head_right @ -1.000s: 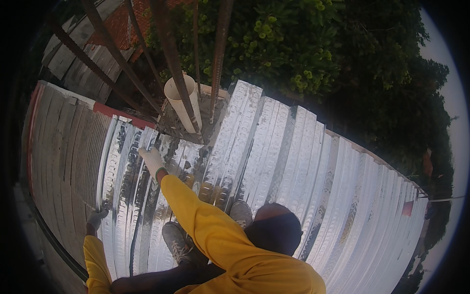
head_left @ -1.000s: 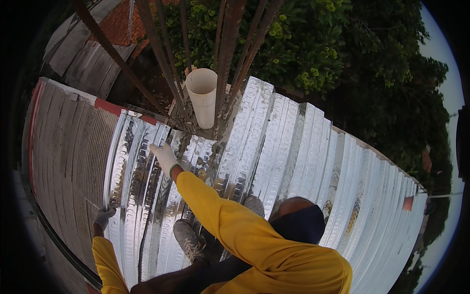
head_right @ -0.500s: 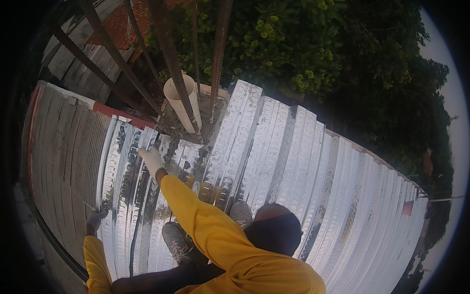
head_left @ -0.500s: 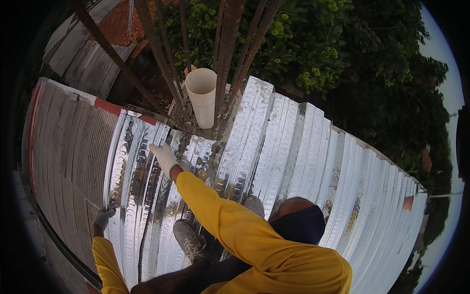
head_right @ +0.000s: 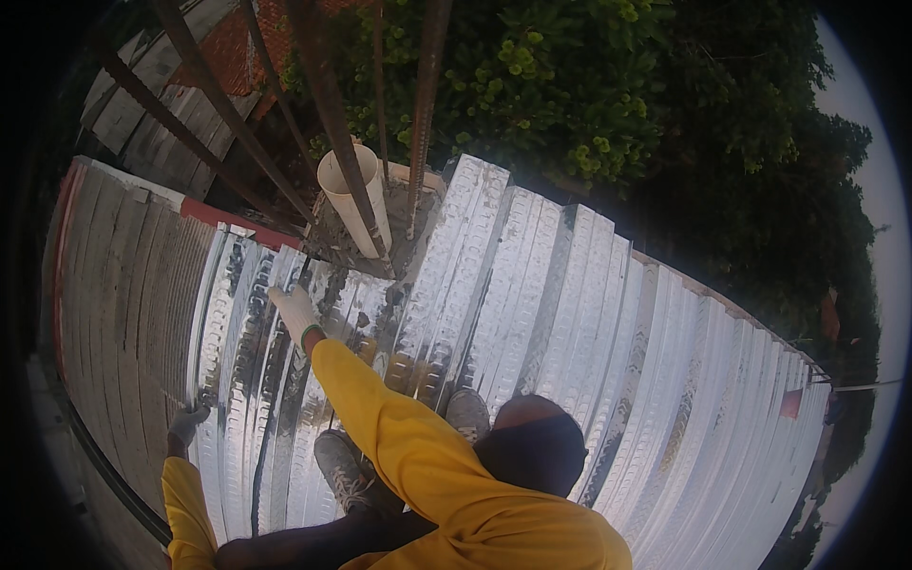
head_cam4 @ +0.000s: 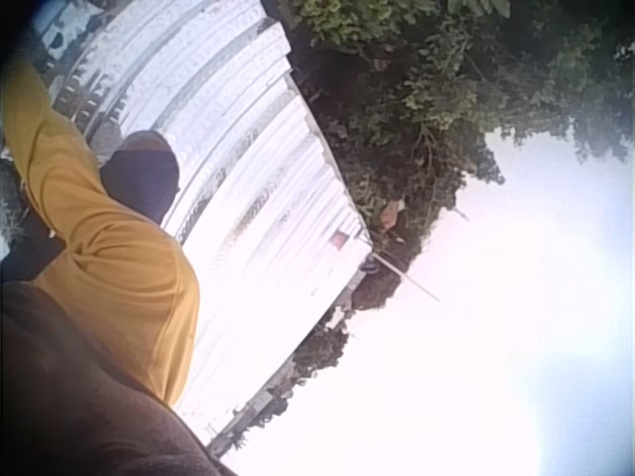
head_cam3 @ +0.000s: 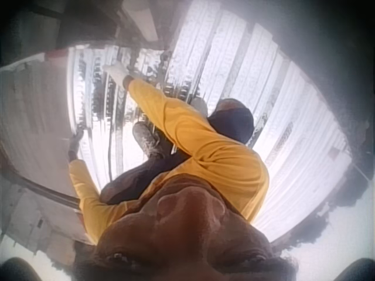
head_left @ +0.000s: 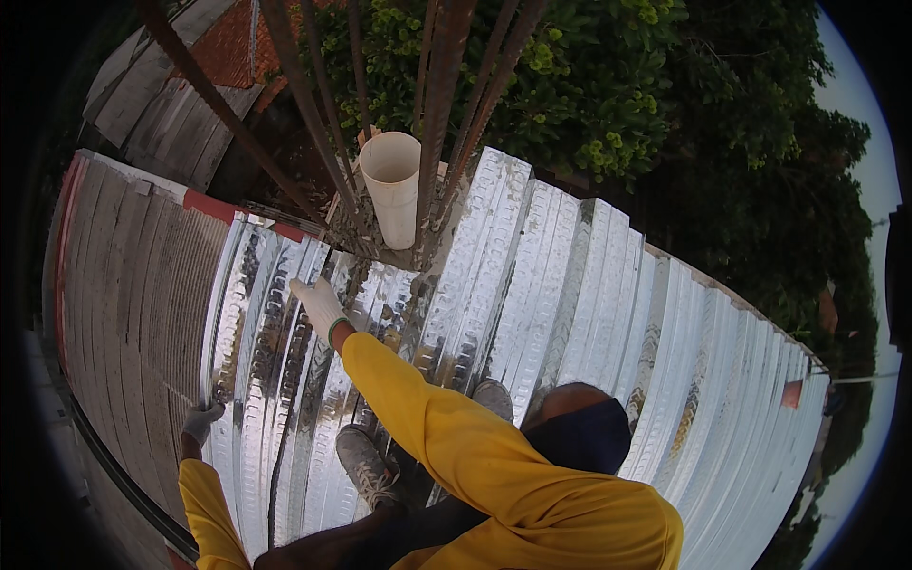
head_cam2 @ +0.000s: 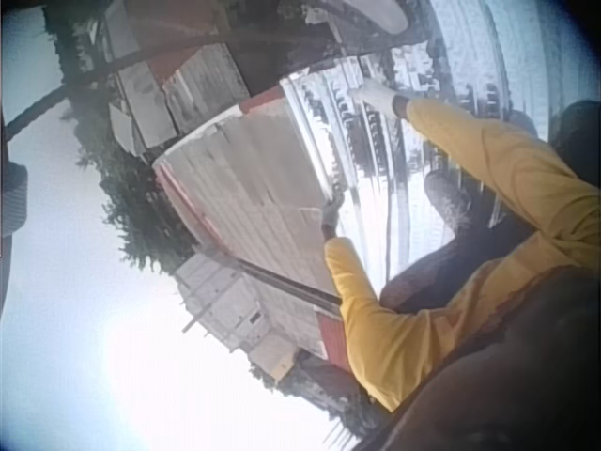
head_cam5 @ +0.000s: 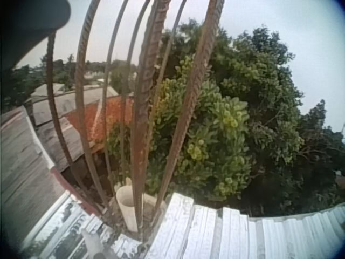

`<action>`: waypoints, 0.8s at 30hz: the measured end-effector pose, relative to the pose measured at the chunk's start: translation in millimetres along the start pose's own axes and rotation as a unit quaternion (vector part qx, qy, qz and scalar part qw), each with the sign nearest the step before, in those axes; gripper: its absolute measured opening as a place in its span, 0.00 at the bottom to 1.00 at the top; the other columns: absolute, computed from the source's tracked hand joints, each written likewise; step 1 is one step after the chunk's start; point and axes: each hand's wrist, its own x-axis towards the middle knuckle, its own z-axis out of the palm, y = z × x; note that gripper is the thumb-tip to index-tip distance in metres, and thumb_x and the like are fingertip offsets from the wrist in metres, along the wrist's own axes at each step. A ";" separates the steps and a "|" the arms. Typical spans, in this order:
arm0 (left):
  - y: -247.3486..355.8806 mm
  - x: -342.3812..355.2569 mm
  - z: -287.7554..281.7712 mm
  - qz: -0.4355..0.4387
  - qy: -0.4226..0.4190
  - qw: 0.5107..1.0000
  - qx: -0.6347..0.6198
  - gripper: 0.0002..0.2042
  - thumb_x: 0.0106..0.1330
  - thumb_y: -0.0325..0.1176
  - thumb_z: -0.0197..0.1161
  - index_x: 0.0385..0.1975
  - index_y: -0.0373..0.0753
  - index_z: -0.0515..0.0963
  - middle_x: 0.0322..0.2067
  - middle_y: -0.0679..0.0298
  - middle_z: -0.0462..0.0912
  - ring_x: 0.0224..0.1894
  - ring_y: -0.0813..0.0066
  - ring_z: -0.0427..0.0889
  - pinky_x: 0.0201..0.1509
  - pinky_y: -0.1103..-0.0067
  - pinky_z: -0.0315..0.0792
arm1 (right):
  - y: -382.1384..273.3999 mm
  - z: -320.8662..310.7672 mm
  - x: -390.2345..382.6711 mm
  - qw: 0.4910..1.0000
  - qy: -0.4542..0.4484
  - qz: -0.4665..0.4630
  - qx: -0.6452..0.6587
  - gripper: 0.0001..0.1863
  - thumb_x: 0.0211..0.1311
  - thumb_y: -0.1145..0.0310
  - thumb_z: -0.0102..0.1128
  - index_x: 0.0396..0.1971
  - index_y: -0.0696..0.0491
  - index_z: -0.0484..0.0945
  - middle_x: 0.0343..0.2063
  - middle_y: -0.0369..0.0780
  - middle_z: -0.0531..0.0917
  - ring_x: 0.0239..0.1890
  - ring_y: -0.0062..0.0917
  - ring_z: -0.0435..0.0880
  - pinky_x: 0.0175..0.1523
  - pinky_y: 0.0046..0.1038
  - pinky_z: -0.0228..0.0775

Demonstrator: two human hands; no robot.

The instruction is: The person positions and secures corrugated metal roof panels on a sloped roof. They align the panels, hold them in place, and use a long metal rod to assist with placement while another worker is visible nearby.

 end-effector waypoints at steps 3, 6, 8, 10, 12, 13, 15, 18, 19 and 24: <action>2.4 -2.1 0.0 0.001 -0.006 1.000 -0.001 0.05 0.67 0.31 0.78 0.32 0.43 0.86 0.30 0.76 0.81 0.32 0.84 0.77 0.40 0.80 0.70 | 1.1 0.5 0.8 1.000 0.004 -0.001 -0.007 0.51 0.74 0.45 0.67 0.76 0.70 0.57 0.71 0.59 0.71 0.70 0.47 0.75 0.66 0.53 0.75; 7.7 -2.2 1.8 0.000 -0.006 1.000 0.003 0.06 0.67 0.31 0.78 0.32 0.43 0.86 0.30 0.76 0.81 0.32 0.84 0.77 0.39 0.80 0.70 | 5.6 1.9 6.6 0.999 0.029 -0.014 -0.012 0.51 0.73 0.44 0.67 0.76 0.70 0.58 0.69 0.58 0.73 0.68 0.46 0.76 0.64 0.52 0.75; 8.5 -3.1 2.9 0.000 -0.006 1.000 0.003 0.06 0.67 0.32 0.78 0.32 0.43 0.86 0.30 0.76 0.81 0.32 0.84 0.77 0.39 0.80 0.70 | 8.6 1.1 8.4 0.999 0.029 -0.013 -0.011 0.51 0.73 0.44 0.67 0.76 0.70 0.59 0.68 0.57 0.73 0.68 0.45 0.77 0.64 0.51 0.76; 6.3 -4.5 3.5 -0.002 -0.004 1.000 0.003 0.06 0.67 0.32 0.78 0.32 0.43 0.86 0.30 0.76 0.81 0.32 0.84 0.77 0.39 0.80 0.69 | 10.3 1.7 8.1 0.999 0.028 -0.010 -0.014 0.51 0.73 0.43 0.67 0.76 0.70 0.58 0.69 0.57 0.73 0.67 0.45 0.77 0.63 0.51 0.76; 7.0 -3.0 3.4 -0.003 -0.003 1.000 0.008 0.06 0.67 0.32 0.78 0.32 0.43 0.86 0.30 0.76 0.81 0.32 0.84 0.76 0.39 0.80 0.69 | 10.8 -0.2 10.2 0.999 0.027 -0.010 -0.018 0.51 0.73 0.43 0.67 0.76 0.70 0.58 0.69 0.57 0.73 0.67 0.45 0.77 0.63 0.51 0.76; 8.0 -0.8 4.6 0.002 -0.005 1.000 0.002 0.06 0.67 0.32 0.78 0.32 0.43 0.86 0.30 0.77 0.81 0.32 0.84 0.76 0.39 0.80 0.69 | 10.3 -1.3 11.5 0.999 0.029 -0.011 -0.017 0.51 0.73 0.44 0.67 0.77 0.70 0.57 0.70 0.57 0.72 0.68 0.46 0.77 0.64 0.52 0.75; 5.8 1.4 0.5 0.011 -0.005 1.000 -0.007 0.06 0.67 0.32 0.78 0.32 0.43 0.86 0.30 0.77 0.81 0.32 0.85 0.76 0.40 0.80 0.68 | 7.9 1.6 11.7 0.999 0.029 -0.011 -0.012 0.52 0.73 0.44 0.67 0.77 0.70 0.55 0.71 0.58 0.71 0.69 0.47 0.76 0.65 0.52 0.75; -2.4 -0.9 -2.8 -0.007 0.004 1.000 -0.004 0.06 0.66 0.33 0.79 0.32 0.43 0.86 0.30 0.77 0.80 0.32 0.85 0.75 0.40 0.80 0.68 | 1.5 3.9 0.0 1.000 0.021 0.012 -0.014 0.53 0.72 0.45 0.67 0.79 0.71 0.57 0.77 0.60 0.68 0.77 0.46 0.71 0.76 0.41 0.64; -3.8 -2.0 -3.2 -0.009 0.002 1.000 -0.002 0.05 0.67 0.32 0.78 0.33 0.43 0.87 0.30 0.78 0.79 0.32 0.86 0.75 0.39 0.80 0.67 | -0.9 5.6 -3.6 1.000 0.023 0.013 -0.013 0.53 0.73 0.45 0.67 0.79 0.71 0.57 0.77 0.60 0.67 0.77 0.46 0.71 0.76 0.41 0.64; 3.8 -1.3 0.4 -0.011 0.000 1.000 0.005 0.06 0.66 0.34 0.79 0.33 0.43 0.86 0.30 0.77 0.80 0.32 0.85 0.75 0.40 0.80 0.68 | -5.6 2.9 -5.7 0.999 0.033 0.011 -0.008 0.52 0.73 0.45 0.67 0.79 0.72 0.57 0.77 0.61 0.67 0.77 0.46 0.71 0.77 0.41 0.64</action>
